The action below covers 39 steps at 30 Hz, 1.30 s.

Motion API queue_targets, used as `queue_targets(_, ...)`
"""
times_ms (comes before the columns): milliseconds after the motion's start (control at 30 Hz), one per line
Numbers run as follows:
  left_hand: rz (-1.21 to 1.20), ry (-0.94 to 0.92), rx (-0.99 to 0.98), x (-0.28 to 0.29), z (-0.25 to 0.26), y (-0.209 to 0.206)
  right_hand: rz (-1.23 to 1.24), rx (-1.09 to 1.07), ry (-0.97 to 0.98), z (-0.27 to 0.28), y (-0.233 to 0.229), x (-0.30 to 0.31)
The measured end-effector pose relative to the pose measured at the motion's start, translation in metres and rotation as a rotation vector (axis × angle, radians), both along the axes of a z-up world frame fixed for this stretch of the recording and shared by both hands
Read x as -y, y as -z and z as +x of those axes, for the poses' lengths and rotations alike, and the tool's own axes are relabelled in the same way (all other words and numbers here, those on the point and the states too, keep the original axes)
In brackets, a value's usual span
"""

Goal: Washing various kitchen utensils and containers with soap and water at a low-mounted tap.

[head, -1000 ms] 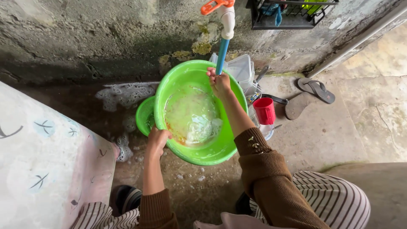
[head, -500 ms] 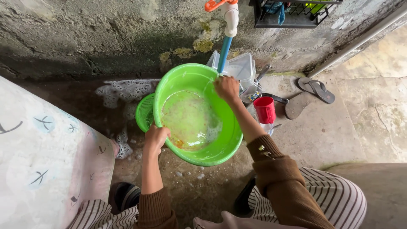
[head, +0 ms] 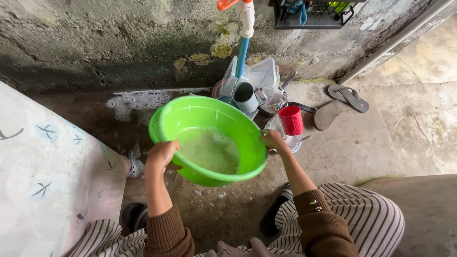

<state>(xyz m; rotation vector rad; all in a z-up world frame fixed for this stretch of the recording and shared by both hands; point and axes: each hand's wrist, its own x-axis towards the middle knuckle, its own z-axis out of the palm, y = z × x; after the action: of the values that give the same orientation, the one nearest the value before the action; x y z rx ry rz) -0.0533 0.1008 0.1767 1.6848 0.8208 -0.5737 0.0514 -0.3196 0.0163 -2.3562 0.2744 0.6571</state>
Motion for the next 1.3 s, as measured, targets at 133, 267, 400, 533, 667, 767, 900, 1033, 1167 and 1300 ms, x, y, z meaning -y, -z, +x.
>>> queue_targets(133, -0.221, -0.040, 0.044, -0.015, 0.011, 0.073, -0.031, 0.529, -0.111, 0.027, 0.046, 0.058)
queue_targets(267, -0.214, 0.110, -0.030, -0.009, 0.015, 0.072, -0.180, 0.498, -0.151, 0.044, -0.004, 0.083)
queue_targets(400, -0.161, 0.216, -0.093, 0.000, 0.021, 0.115, -0.283, 0.266, 0.131, 0.042, -0.112, 0.056)
queue_targets(533, -0.474, 0.181, -0.011, 0.027, 0.010, 0.110, -0.371, 0.242, 0.087, 0.031, -0.178, 0.037)
queue_targets(667, -0.799, -0.069, -0.036, 0.061, 0.016, 0.148, -0.335, 0.473, 0.123, 0.003, -0.248, 0.004)
queue_targets(767, -0.849, -0.084, -0.057, 0.085, 0.032, 0.187, -0.326, 0.678, 0.088, -0.013, -0.286, -0.022)
queue_targets(900, -0.794, 0.015, -0.090, 0.126, 0.048, 0.195, -0.333, 0.773, 0.046, -0.027, -0.321, -0.047)
queue_targets(1033, -0.845, 0.069, -0.080, 0.158, 0.078, 0.231, -0.332, 0.898, -0.009, -0.028, -0.324, -0.049)
queue_targets(1167, -1.031, 0.026, -0.013, 0.183, 0.118, 0.252, -0.366, 0.928, -0.036, -0.033, -0.334, -0.053)
queue_targets(1300, -0.962, -0.022, 0.105, 0.190, 0.148, 0.235, -0.432, 1.032, -0.102, -0.036, -0.335, -0.056)
